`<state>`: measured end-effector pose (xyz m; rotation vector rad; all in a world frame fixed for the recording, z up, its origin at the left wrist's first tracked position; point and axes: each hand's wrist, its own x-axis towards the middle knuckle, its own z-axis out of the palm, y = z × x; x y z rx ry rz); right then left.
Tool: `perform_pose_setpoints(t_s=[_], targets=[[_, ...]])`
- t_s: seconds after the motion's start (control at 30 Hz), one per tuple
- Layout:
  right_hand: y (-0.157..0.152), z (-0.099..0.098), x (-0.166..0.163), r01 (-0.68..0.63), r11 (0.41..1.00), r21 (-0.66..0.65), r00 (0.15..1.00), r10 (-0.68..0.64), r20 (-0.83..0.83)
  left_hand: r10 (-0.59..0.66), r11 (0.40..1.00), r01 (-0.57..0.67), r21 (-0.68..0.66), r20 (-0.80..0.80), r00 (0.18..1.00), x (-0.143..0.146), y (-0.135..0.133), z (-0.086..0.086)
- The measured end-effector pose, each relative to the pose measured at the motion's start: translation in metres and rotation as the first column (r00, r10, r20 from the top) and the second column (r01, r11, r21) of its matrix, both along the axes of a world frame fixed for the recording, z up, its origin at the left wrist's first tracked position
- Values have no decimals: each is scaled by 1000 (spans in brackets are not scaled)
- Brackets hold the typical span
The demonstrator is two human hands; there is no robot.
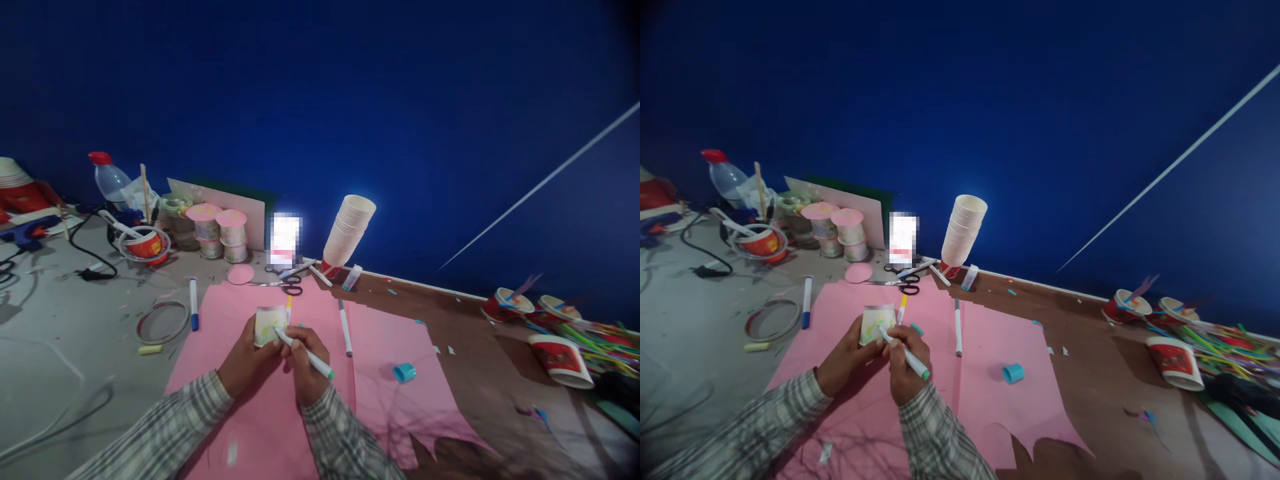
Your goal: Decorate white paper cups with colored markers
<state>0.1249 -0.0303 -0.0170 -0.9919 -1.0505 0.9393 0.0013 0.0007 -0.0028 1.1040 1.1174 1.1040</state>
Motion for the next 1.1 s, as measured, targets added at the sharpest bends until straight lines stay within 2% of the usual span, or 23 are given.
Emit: perform_pose_setpoints(t_s=[0.63, 0.87, 1.1], targets=[[-1, 0, 0, -24, 999, 28, 1000, 23, 9, -3, 1000, 3, 21, -15, 1000, 1, -1, 5], [0, -3, 1, -41, 999, -26, 999, 40, -26, -4, 1000, 5, 23, -32, 999, 0, 0, 0], [1, 5, -3, -10, 999, 40, 1000, 11, -13, -11, 1000, 12, 24, -16, 1000, 2, -2, 8]])
